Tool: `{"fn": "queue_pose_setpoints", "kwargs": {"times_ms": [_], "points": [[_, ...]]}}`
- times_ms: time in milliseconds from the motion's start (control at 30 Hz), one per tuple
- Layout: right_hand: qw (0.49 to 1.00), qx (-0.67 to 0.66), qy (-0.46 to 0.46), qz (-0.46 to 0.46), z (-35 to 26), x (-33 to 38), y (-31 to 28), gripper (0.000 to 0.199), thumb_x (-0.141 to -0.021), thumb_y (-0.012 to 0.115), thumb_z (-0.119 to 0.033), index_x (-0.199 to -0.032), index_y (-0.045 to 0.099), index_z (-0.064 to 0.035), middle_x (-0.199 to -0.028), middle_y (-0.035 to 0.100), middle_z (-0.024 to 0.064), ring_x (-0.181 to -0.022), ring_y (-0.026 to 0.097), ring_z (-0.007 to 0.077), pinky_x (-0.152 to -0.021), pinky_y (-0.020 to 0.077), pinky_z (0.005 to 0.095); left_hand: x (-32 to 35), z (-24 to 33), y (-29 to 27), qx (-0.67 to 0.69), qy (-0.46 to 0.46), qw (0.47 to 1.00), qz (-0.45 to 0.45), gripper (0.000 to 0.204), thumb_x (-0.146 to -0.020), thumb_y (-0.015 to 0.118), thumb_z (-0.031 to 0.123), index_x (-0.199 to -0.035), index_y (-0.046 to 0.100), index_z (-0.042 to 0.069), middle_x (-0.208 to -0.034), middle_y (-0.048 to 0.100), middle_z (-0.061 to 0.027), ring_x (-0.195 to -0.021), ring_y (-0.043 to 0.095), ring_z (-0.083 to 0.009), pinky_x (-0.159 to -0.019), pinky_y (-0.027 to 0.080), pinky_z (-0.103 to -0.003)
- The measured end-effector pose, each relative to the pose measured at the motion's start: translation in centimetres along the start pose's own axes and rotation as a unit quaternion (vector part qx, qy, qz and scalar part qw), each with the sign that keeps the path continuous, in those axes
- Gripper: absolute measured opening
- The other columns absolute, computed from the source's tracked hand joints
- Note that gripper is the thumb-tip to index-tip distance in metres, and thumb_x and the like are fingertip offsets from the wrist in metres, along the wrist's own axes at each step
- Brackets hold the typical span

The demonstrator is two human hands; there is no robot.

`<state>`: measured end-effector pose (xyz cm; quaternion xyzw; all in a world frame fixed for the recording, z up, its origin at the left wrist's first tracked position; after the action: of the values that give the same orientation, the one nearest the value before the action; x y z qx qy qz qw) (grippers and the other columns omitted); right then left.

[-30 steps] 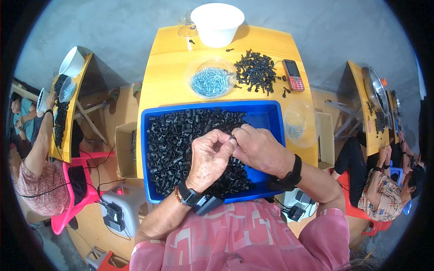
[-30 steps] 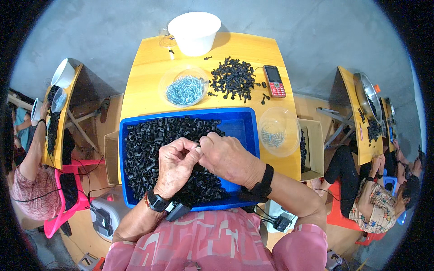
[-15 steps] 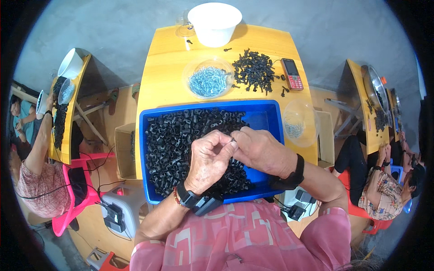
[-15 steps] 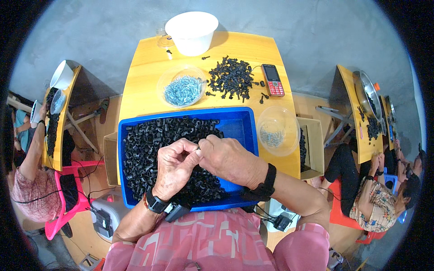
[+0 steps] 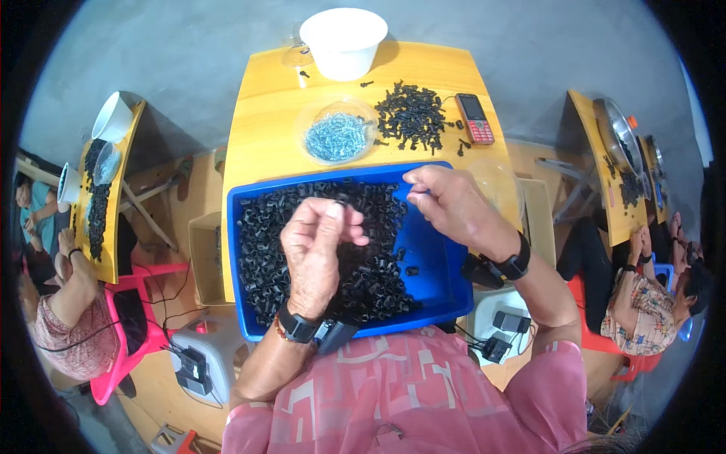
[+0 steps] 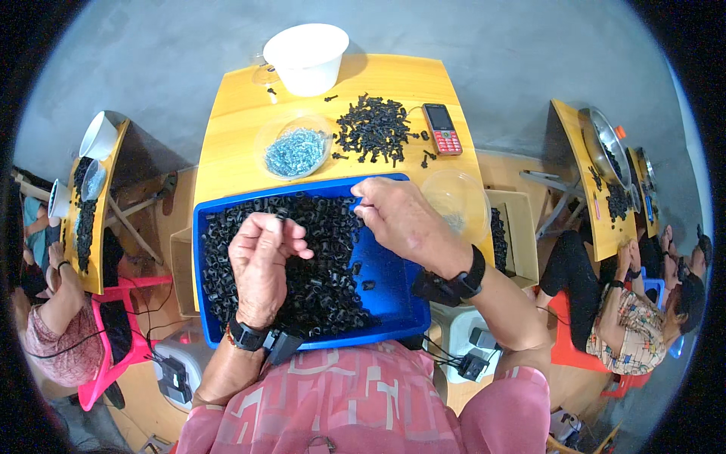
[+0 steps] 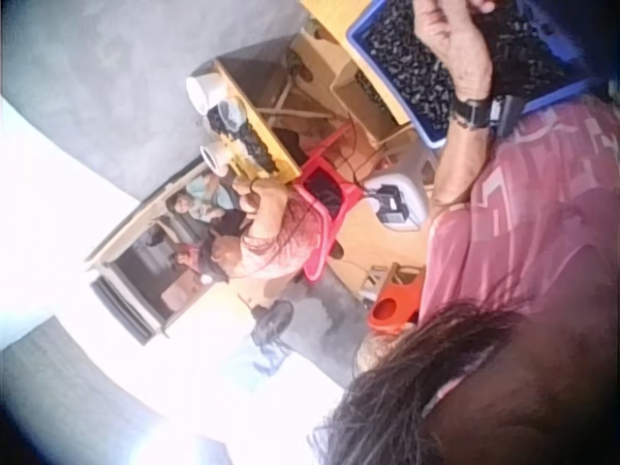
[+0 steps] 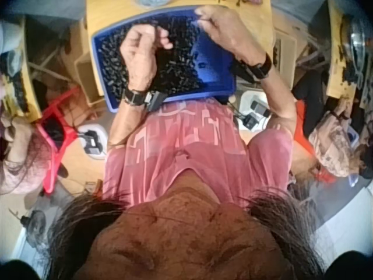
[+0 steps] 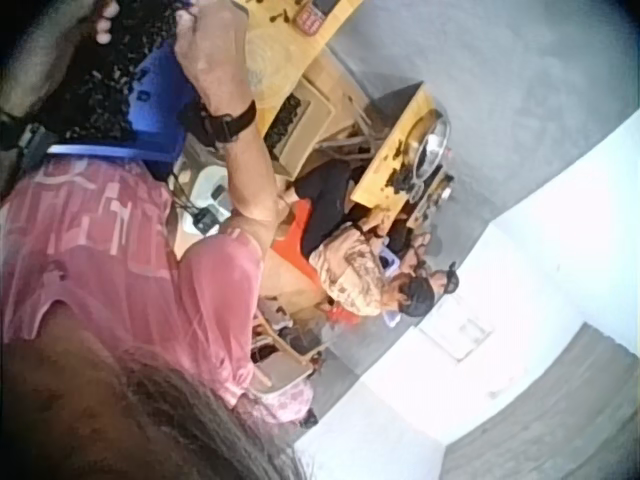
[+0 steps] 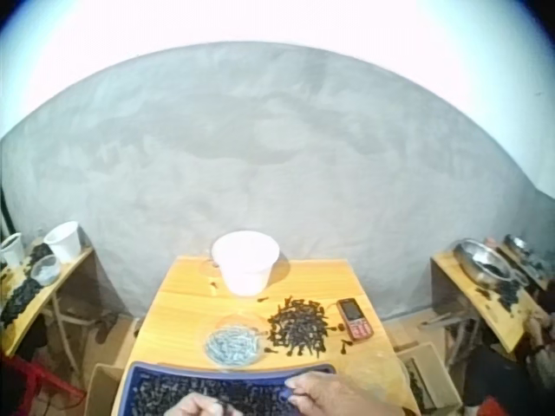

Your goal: Assembling small black plastic components by hand in a workshop environment.

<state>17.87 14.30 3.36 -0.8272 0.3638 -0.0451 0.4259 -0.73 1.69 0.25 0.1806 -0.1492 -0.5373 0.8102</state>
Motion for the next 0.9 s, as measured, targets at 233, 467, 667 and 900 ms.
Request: {"fn": "queue_pose_setpoints", "kwargs": {"times_ms": [233, 467, 667, 900], "points": [[0.983, 0.118, -0.011, -0.143, 0.7, 1.1, 2.2, 0.007, -0.082, 0.061, 0.002, -0.088, 0.059, 0.0031, -0.084, 0.063, 0.0216, -0.082, 0.063, 0.0412, -0.071, 0.0516, 0.0473, 0.6, 3.9, -2.3, 0.009, 0.117, 0.989, 0.086, 0.013, -0.1, 0.057, 0.02, -0.097, 0.058, 0.007, -0.088, 0.064, -0.0081, -0.074, 0.061, -0.0159, -0.064, 0.056, -0.032], [0.973, 0.174, -0.039, -0.147, 1.1, 0.3, 2.3, 0.01, -0.081, 0.064, -0.002, -0.086, 0.057, 0.0026, -0.085, 0.061, 0.0207, -0.082, 0.062, 0.0411, -0.072, 0.0522, 0.047, 2.6, 6.6, -14.6, -0.011, 0.154, 0.956, 0.25, 0.013, -0.095, 0.066, 0.015, -0.105, 0.061, 0.008, -0.088, 0.064, -0.0032, -0.075, 0.059, -0.0117, -0.07, 0.053, -0.029], [0.973, 0.169, -0.027, -0.152, 2.0, 0.2, 2.8, 0.016, -0.078, 0.069, -0.001, -0.089, 0.058, 0.0021, -0.088, 0.061, 0.0196, -0.085, 0.062, 0.0411, -0.073, 0.0523, 0.047, 3.5, 6.0, -20.6, 0.012, 0.053, 0.945, 0.322, 0.025, -0.095, 0.066, 0.018, -0.116, 0.059, 0.005, -0.1, 0.067, -0.005, -0.081, 0.062, -0.0147, -0.076, 0.054, -0.033], [0.992, -0.085, 0.033, -0.092, 0.5, 1.0, 1.7, 0.025, -0.082, 0.069, 0.004, -0.105, 0.062, 0.0007, -0.09, 0.065, 0.0097, -0.08, 0.067, 0.0217, -0.069, 0.0546, 0.0325, 3.1, 6.6, -19.0, -0.039, 0.08, 0.925, 0.37, 0.029, -0.096, 0.064, 0.014, -0.122, 0.058, 0.003, -0.107, 0.068, -0.0073, -0.082, 0.066, -0.0138, -0.074, 0.055, -0.028]]}}
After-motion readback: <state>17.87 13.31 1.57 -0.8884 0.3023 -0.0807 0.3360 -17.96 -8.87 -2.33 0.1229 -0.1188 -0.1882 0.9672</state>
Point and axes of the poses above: each hand's wrist, its own x-axis away from the middle knuckle, its own y-axis out of the palm, z = x × y, the point moved 1 cm from there along -x, towards the middle knuckle
